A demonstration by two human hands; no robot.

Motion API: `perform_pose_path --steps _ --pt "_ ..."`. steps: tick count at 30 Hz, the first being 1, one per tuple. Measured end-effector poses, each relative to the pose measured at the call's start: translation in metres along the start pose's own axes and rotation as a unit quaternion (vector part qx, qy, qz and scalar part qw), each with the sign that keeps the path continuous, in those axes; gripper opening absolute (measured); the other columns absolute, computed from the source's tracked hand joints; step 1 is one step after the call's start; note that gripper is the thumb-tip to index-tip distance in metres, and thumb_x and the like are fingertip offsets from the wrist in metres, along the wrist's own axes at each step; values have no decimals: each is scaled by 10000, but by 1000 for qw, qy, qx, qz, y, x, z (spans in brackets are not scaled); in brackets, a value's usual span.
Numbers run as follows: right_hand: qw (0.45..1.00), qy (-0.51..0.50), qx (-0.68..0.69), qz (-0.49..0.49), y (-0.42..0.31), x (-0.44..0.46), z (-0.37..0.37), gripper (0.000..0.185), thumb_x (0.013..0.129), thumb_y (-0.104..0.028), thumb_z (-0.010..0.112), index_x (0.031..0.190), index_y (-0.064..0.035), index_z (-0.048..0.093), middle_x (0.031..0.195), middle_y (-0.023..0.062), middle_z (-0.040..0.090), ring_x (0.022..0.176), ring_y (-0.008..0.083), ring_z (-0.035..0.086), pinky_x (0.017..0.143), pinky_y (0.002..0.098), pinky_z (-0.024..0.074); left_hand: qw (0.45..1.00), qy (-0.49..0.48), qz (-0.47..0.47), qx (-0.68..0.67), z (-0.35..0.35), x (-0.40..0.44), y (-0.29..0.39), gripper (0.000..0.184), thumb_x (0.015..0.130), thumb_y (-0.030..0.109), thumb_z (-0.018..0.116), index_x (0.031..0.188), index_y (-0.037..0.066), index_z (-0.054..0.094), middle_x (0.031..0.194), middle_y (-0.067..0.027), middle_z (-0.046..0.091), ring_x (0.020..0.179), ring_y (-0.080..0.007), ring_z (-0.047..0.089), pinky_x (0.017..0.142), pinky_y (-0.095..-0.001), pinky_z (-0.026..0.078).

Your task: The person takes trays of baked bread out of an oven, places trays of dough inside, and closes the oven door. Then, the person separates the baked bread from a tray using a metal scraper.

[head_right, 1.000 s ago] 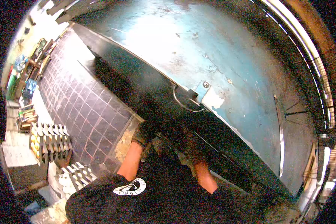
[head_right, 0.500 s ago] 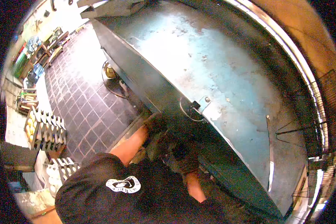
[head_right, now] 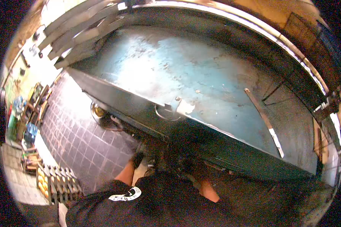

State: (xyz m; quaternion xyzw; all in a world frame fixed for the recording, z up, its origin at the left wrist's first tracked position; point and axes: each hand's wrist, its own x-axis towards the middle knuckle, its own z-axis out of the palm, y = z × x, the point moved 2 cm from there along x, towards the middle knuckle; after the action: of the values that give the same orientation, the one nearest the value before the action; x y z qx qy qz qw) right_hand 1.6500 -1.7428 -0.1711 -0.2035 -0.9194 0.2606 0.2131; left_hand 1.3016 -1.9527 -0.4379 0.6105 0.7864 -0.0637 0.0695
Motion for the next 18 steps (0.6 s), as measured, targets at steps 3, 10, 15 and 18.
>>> perform_pose_path --steps 3,10,15,18 --pt "948 -72 100 294 32 -59 12 402 936 -281 671 1292 -95 679 1291 216 665 1208 404 615 1035 469 480 986 -130 -15 -106 48 -98 8 420 980 290 563 1357 121 642 1409 -127 613 1313 -315 558 1140 -437 408" --pt "854 -118 111 494 54 -144 32 411 941 -310 652 1294 -101 677 1301 217 661 1216 401 613 1040 468 478 926 -311 -72 -200 54 -226 39 369 983 281 554 1282 110 689 1320 -140 660 1259 -305 599 1090 -420 448" --pt "846 -137 100 506 57 -147 48 418 944 -330 638 1295 -106 676 1308 217 659 1222 400 611 1044 466 477 935 -301 -10 -186 60 -190 34 345 986 275 548 1228 102 724 1256 -150 693 1221 -298 629 1055 -408 477" --pt "848 -145 93 500 50 -135 63 423 946 -343 630 1295 -109 675 1312 217 657 1225 399 610 1046 466 476 946 -282 64 -144 67 -128 21 337 987 271 544 1196 98 744 1218 -156 713 1199 -294 646 1034 -401 494"
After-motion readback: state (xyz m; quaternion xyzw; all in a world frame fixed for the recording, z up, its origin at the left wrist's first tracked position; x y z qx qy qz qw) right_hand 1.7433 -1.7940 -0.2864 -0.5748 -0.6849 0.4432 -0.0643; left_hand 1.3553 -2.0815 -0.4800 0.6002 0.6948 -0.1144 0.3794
